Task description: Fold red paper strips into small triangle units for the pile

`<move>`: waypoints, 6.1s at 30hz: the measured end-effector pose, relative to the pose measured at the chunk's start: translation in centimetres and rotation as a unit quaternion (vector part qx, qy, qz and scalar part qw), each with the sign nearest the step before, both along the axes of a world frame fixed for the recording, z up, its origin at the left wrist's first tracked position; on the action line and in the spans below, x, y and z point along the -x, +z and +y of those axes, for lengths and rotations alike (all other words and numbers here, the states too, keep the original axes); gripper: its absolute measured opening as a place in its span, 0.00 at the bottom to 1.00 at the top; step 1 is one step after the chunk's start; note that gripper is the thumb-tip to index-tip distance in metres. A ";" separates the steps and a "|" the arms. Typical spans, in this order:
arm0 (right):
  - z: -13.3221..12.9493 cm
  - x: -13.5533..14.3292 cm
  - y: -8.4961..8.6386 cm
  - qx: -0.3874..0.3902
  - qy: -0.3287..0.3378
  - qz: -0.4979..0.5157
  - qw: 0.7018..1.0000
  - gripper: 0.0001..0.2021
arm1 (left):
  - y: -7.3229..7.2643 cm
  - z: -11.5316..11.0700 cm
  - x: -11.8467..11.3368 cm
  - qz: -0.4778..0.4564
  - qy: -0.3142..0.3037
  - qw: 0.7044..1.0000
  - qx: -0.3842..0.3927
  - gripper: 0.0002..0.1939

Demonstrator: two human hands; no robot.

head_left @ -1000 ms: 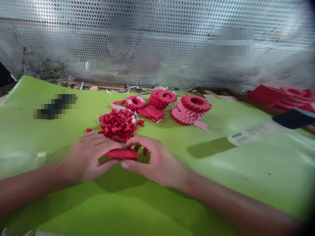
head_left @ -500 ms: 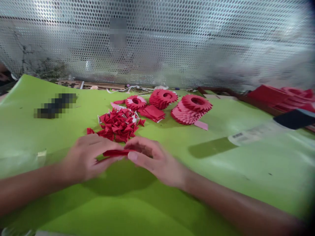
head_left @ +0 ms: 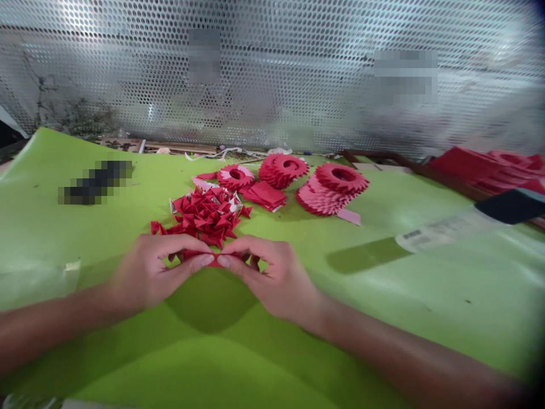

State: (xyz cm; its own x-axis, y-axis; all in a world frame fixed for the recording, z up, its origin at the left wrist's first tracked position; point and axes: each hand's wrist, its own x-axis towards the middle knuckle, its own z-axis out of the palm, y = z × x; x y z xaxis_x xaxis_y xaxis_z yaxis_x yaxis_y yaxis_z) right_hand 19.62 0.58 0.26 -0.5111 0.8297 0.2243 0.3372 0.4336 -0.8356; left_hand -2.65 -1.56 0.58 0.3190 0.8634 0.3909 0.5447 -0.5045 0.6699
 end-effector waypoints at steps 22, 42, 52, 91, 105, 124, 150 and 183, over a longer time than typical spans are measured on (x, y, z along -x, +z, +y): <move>0.2 -0.3 0.2 -0.026 -0.030 -0.026 0.999 0.14 | -0.2 0.6 -0.1 -0.094 -0.012 0.990 0.109 0.11; 0.5 0.1 0.2 0.111 0.013 -0.055 0.992 0.13 | -0.1 0.6 -0.2 -0.054 -0.041 0.992 0.110 0.09; 0.8 0.0 0.4 0.049 -0.003 -0.051 0.997 0.12 | -0.6 0.8 -0.2 -0.097 -0.052 0.984 0.139 0.14; 0.8 -1.8 0.3 -0.505 0.153 -0.041 0.848 0.02 | -0.2 1.4 0.6 -0.053 -0.099 0.954 0.280 0.14; 0.6 -0.8 -0.4 -0.116 0.213 0.047 0.969 0.05 | -0.1 0.9 0.1 -0.070 -0.073 0.955 0.279 0.14; 0.1 -0.4 1.3 0.001 0.100 -0.192 0.976 0.08 | 0.1 0.1 0.1 0.165 -0.123 0.977 0.058 0.18; 0.7 -0.8 0.6 0.016 0.066 -0.002 0.998 0.12 | 0.5 0.2 0.4 0.054 -0.061 0.996 -0.043 0.11; 0.7 -0.3 0.4 0.096 0.067 0.007 0.993 0.12 | 0.1 0.4 0.3 -0.010 -0.071 0.996 0.051 0.10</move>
State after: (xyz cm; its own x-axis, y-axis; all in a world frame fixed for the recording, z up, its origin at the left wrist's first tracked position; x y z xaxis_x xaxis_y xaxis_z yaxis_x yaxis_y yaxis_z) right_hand 19.95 1.28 0.65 -0.6173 0.7830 0.0763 0.2751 0.3057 -0.9115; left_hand -2.92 -1.16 0.67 0.4345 0.8456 0.3102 0.4581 -0.5040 0.7322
